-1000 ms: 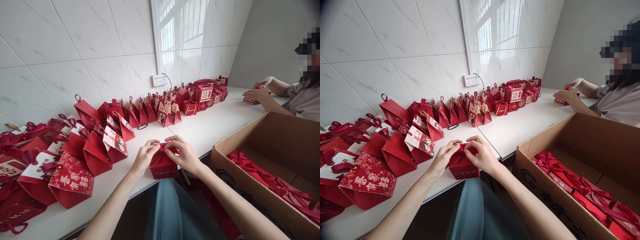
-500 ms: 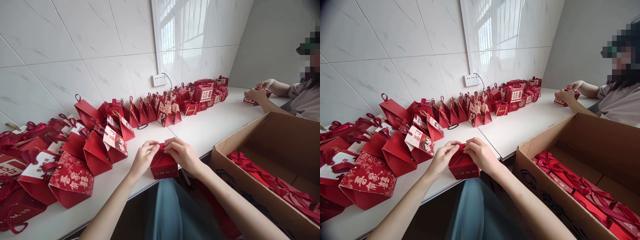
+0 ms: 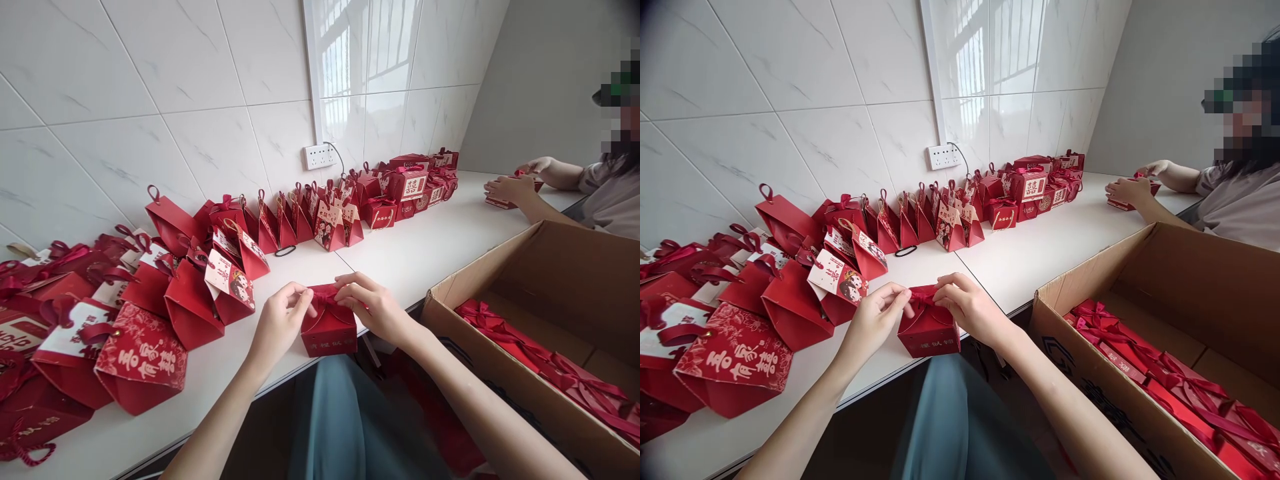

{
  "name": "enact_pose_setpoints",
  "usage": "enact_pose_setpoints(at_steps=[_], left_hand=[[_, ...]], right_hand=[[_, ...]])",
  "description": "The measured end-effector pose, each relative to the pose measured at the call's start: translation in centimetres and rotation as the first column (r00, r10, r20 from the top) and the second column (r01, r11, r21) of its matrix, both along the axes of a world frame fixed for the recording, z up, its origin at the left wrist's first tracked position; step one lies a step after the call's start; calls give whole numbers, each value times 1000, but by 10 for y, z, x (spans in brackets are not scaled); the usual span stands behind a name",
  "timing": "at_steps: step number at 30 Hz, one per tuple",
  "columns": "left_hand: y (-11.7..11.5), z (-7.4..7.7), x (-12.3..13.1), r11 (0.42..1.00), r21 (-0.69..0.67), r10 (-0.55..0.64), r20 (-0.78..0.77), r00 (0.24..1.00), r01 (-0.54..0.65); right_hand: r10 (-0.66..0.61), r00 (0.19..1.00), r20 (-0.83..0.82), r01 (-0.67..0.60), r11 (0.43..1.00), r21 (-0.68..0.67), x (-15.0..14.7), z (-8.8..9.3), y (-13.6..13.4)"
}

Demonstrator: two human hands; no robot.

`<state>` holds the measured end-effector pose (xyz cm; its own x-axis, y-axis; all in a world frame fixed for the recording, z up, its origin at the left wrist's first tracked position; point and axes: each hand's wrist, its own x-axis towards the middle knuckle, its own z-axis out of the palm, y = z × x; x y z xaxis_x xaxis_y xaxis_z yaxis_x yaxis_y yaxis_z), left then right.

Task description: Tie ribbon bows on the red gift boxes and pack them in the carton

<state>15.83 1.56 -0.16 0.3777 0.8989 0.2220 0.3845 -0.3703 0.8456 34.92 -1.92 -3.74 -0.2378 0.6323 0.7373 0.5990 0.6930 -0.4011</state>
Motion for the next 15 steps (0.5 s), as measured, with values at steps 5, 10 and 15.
enact_pose_setpoints(at_steps=[5,10,15], left_hand=[[3,-11,-2,997,73,17,18,1000,-19],[2,-25,-5,996,46,69,54,996,-72],[-4,-39,-2,984,92,137,140,981,-150]], right_hand=[[22,999,24,-22,1000,4,4,1,-4],[14,998,56,-12,999,-32,9,2,-9],[26,997,74,-19,995,-97,19,1,-11]])
